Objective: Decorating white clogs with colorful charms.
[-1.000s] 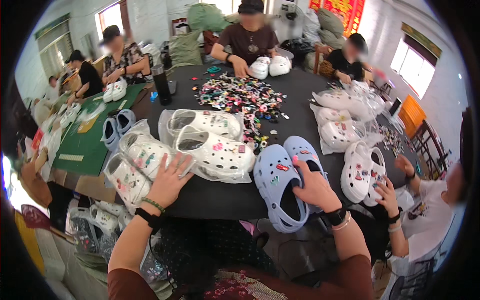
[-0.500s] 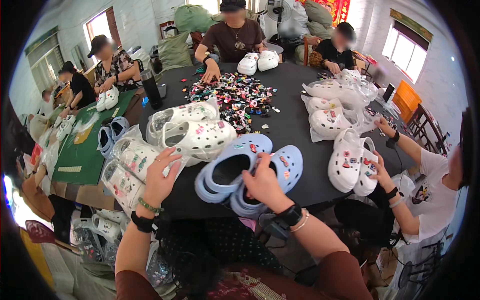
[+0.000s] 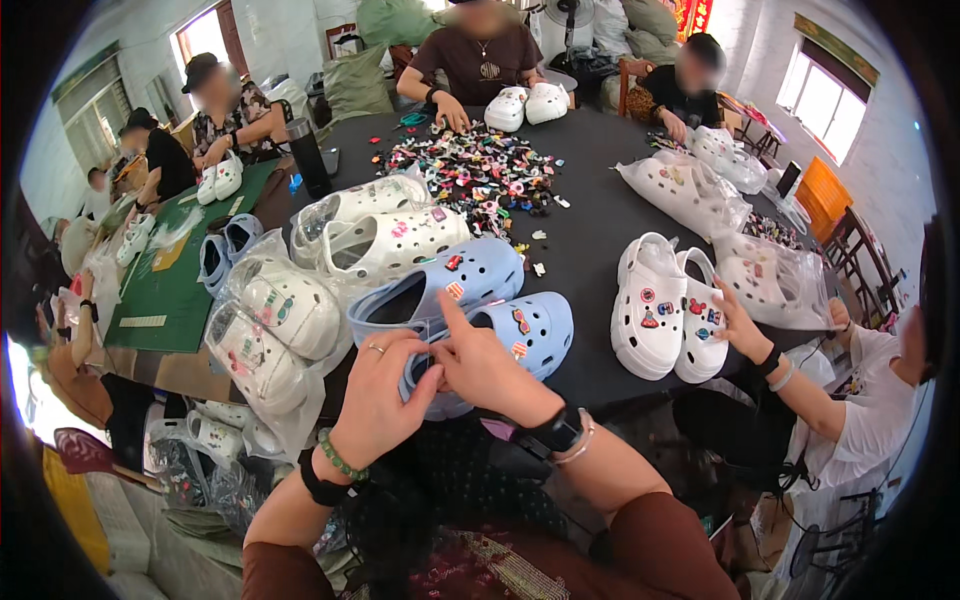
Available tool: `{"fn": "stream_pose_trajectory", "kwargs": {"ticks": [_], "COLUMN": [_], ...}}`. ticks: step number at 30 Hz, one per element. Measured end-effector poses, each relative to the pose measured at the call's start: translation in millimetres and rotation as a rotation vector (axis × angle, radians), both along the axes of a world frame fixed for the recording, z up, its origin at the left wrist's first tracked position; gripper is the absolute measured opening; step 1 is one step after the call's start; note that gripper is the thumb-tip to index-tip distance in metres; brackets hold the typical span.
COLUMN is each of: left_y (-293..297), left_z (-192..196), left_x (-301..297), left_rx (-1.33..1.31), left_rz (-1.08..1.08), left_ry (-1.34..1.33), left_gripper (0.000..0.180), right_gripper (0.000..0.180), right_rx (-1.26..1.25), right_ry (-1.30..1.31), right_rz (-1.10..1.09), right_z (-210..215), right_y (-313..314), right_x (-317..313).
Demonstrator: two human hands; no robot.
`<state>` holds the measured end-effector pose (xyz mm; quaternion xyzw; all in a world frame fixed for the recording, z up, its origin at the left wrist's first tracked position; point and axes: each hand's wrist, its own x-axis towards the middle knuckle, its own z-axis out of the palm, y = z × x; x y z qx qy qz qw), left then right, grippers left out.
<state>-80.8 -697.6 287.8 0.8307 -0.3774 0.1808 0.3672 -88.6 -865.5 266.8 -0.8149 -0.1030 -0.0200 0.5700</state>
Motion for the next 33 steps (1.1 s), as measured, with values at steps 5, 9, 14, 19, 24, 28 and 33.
{"fn": "stream_pose_trajectory", "kwargs": {"ticks": [5,9,14,19,24,28,33], "left_y": [-8,-25,-51,-71,-61,-42,-44], "left_z": [2,-19,-39,-34,-52,-43,-46], "left_x": [-14,-12,20,31,28,16,12], "left_rx": [-0.045,-0.183,-0.385,-0.713,-0.548,-0.658,-0.707], "left_rz": [-0.047,-0.194,-0.293,-0.349,-0.208,-0.169,-0.11], "left_ry": [0.112,0.514,1.322,1.734,1.527,1.55,1.477], "left_gripper": [0.025,0.036,0.043,0.047,0.041,0.031,0.03], "right_gripper": [0.024,0.024,0.039,0.056,0.054,0.034,0.015], "right_rx": [-0.151,-0.55,-0.388,-0.501,-0.554,-0.446,-0.751], "right_ry": [-0.166,-0.506,0.269,0.07,0.042,0.014,-0.082], "right_rz": [-0.301,-0.618,-0.487,-0.423,-0.427,-0.094,-0.332], "right_z": [24,0,-8,-27,-28,-16,-6], "right_y": [-60,-138,-139,-124,-98,-121,-174], "right_x": [-15,-15,-21,-30,-47,-37,45]}}
